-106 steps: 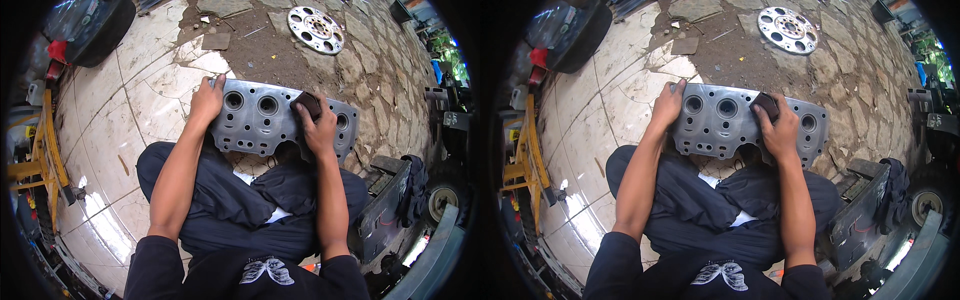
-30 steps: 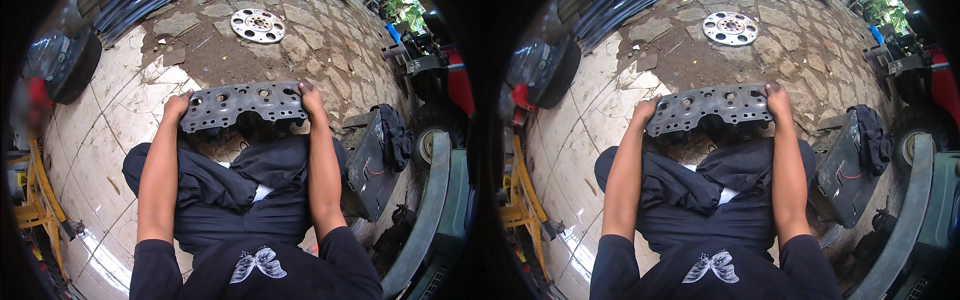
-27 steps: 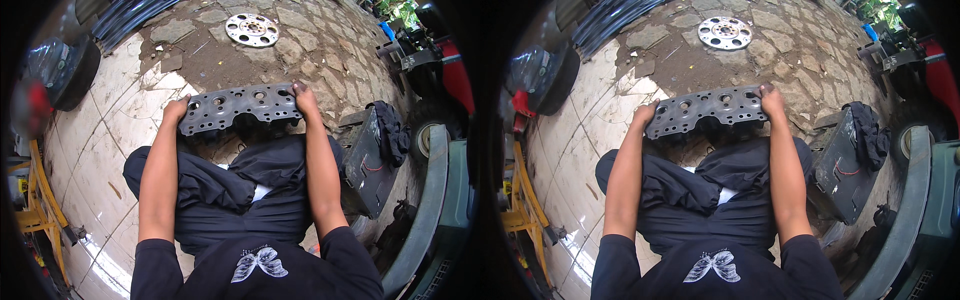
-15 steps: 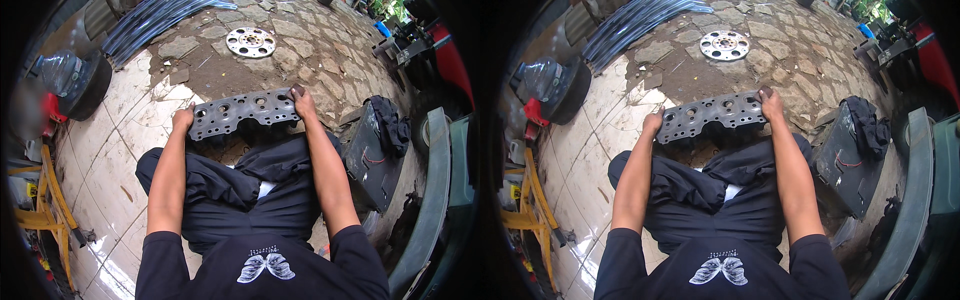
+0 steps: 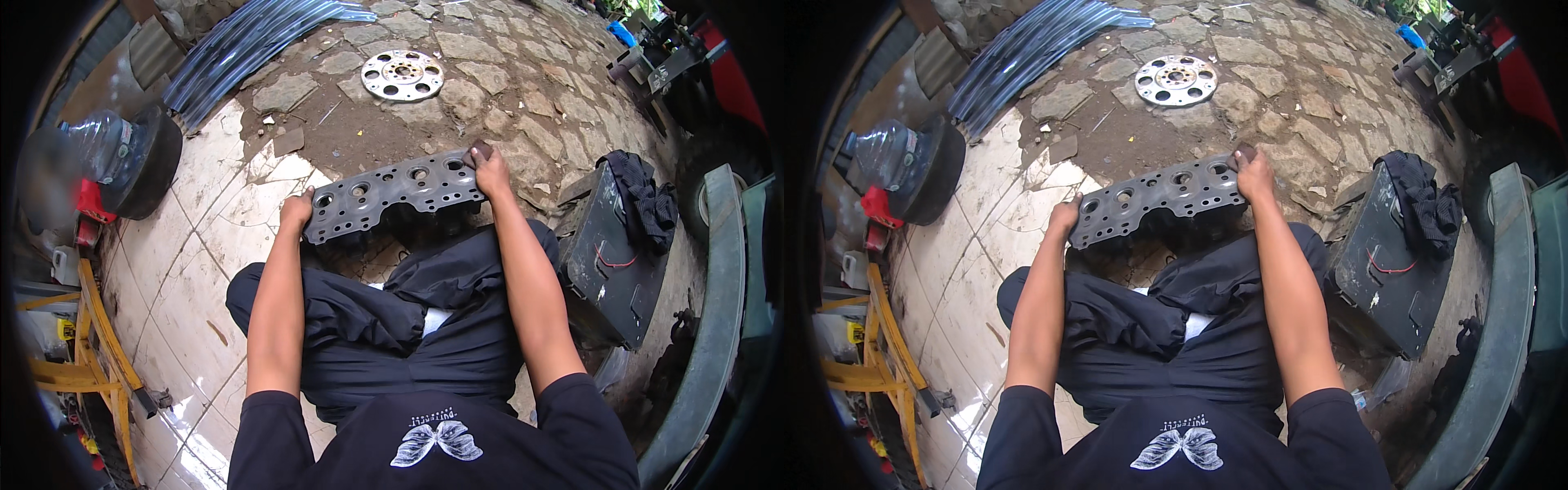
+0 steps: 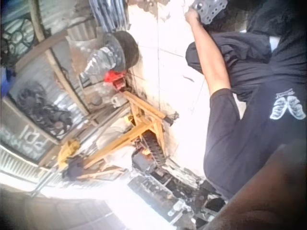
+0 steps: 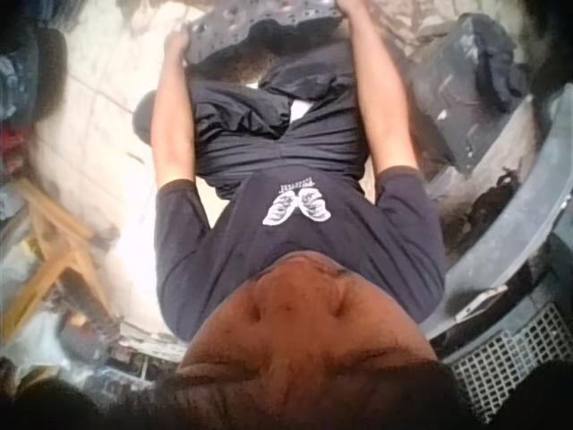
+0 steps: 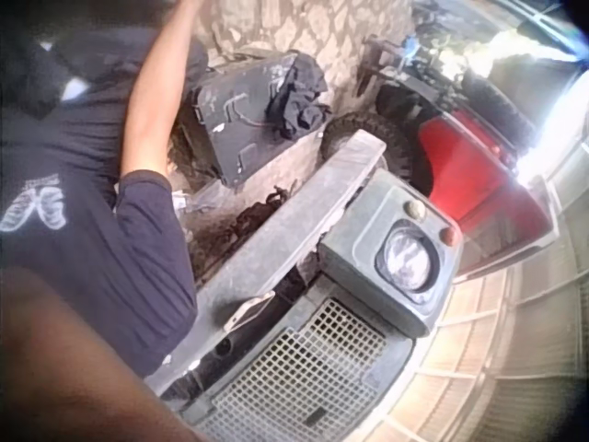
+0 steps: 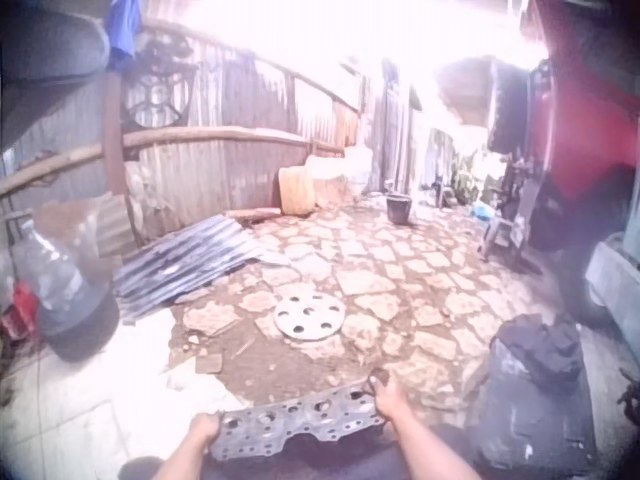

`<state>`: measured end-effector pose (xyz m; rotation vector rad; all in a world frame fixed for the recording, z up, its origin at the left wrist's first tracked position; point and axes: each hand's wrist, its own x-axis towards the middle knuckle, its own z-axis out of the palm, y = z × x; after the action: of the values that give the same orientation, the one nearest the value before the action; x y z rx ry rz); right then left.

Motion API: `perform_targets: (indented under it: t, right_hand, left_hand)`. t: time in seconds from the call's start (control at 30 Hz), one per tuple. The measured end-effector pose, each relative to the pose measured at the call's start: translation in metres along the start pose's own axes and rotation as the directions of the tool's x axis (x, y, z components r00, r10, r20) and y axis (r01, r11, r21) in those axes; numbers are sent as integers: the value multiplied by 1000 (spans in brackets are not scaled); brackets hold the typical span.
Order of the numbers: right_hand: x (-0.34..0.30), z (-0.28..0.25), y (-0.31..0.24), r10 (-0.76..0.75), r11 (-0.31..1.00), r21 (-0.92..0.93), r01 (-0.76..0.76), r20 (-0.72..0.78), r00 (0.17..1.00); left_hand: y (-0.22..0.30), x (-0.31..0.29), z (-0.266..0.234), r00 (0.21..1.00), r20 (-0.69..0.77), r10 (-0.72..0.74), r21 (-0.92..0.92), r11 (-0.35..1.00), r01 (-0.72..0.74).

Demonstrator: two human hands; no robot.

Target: The person scrapes the surface of a metal engine cylinder head using a small abrasive block. They work on the flat face and around the circular openings, occasionally flipping the part to access different areas.

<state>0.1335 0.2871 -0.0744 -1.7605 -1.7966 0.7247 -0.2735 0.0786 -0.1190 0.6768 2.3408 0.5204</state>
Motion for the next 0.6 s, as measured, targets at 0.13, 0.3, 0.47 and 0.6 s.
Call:
perform_targets:
  t: [0.13,0.3,0.47,0.6]
  right_hand:
    - [-14,14,-53,58,995,-87,-51,74,996]
    - [66,9,12,32,973,198,-120,399,916]
    - [73,37,34,35,541,625,-564,652,757]
    - [53,44,15,252,554,585,-593,560,789]
  left_hand:
    - [-41,21,-32,999,-35,-38,-52,998,37]
    - [-23,-31,4,962,186,-198,-532,803,268]
    - [-26,-34,8,955,114,-274,-730,628,268]
    - [-41,-41,-6,975,36,-217,-716,675,177]
